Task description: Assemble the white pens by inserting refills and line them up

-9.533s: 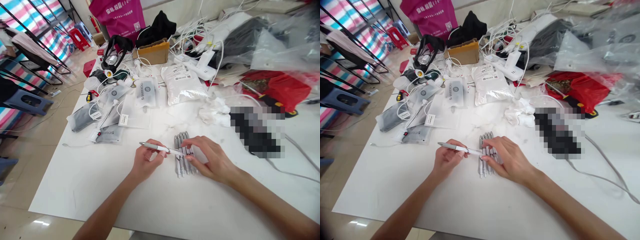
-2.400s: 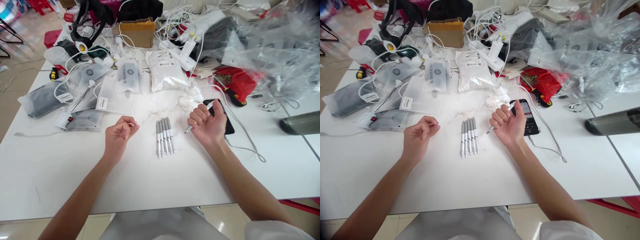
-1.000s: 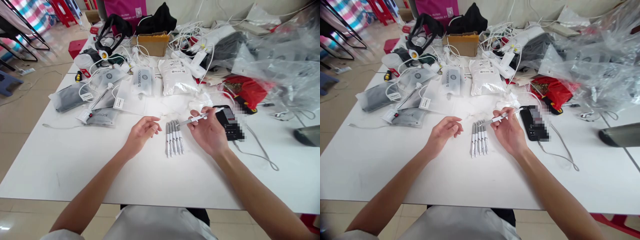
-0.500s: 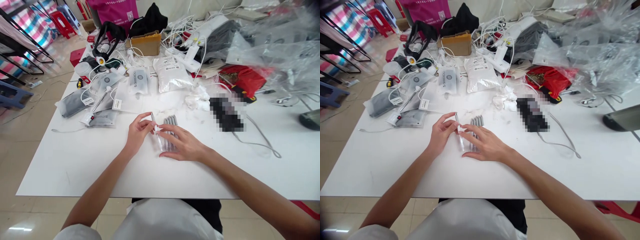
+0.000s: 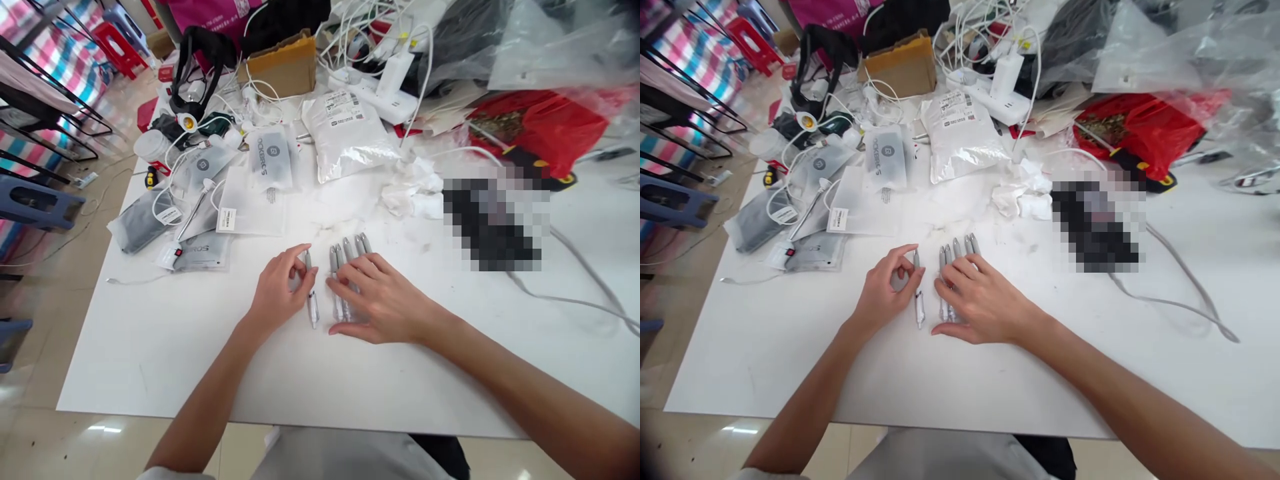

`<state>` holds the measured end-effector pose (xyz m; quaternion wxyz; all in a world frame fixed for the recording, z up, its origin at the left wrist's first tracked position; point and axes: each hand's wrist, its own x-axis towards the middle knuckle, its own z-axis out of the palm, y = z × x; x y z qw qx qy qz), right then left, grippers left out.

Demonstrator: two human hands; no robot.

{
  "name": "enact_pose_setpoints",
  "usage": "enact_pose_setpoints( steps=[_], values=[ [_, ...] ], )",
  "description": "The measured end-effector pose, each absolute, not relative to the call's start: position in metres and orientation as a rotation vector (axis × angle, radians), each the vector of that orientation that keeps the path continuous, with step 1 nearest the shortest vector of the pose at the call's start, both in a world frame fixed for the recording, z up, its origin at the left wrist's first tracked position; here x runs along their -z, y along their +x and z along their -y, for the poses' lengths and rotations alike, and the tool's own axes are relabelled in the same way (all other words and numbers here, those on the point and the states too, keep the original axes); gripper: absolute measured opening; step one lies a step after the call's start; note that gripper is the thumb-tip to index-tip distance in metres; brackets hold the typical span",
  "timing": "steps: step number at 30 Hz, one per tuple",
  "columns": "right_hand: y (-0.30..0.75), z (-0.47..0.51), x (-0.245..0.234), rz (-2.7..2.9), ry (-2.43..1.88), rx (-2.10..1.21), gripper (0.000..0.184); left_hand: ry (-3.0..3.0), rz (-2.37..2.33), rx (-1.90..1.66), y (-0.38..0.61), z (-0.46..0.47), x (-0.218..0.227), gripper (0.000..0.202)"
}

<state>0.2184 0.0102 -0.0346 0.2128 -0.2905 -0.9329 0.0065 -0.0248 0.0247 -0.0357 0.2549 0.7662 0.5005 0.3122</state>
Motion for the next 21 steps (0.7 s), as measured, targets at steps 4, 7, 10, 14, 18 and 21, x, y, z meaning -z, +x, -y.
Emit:
enact_pose_setpoints(
  steps=[4, 7, 10, 14, 18, 21],
  values=[
    [0.216, -0.008, 0.036, 2.557, -0.821, -0.022, 0.058, 2.239, -1.362, -0.878, -0.025, -0.024, 0.038, 0.031],
    [0.213, -0.006, 0.036, 2.538, -0.892, 0.009, 0.050, 2.162, -1.476, -0.981, -0.029, -0.026, 0.035, 0.026],
    [0.211, -0.003, 0.034, 2.513, -0.954, 0.000, 0.044, 2.109, -1.605, -1.105, -0.037, -0.031, 0.032, 0.024],
    [0.205, 0.000, 0.032, 2.476, -0.996, -0.063, 0.035, 2.198, -1.640, -1.219, -0.045, -0.037, 0.034, 0.019],
    [0.201, 0.001, 0.034, 2.421, -1.043, -0.108, 0.030, 2.334, -1.530, -1.262, -0.046, -0.039, 0.038, 0.017],
    [0.200, -0.001, 0.035, 2.377, -1.022, -0.095, 0.037, 2.368, -1.469, -1.297, -0.045, -0.040, 0.040, 0.018]
  ],
)
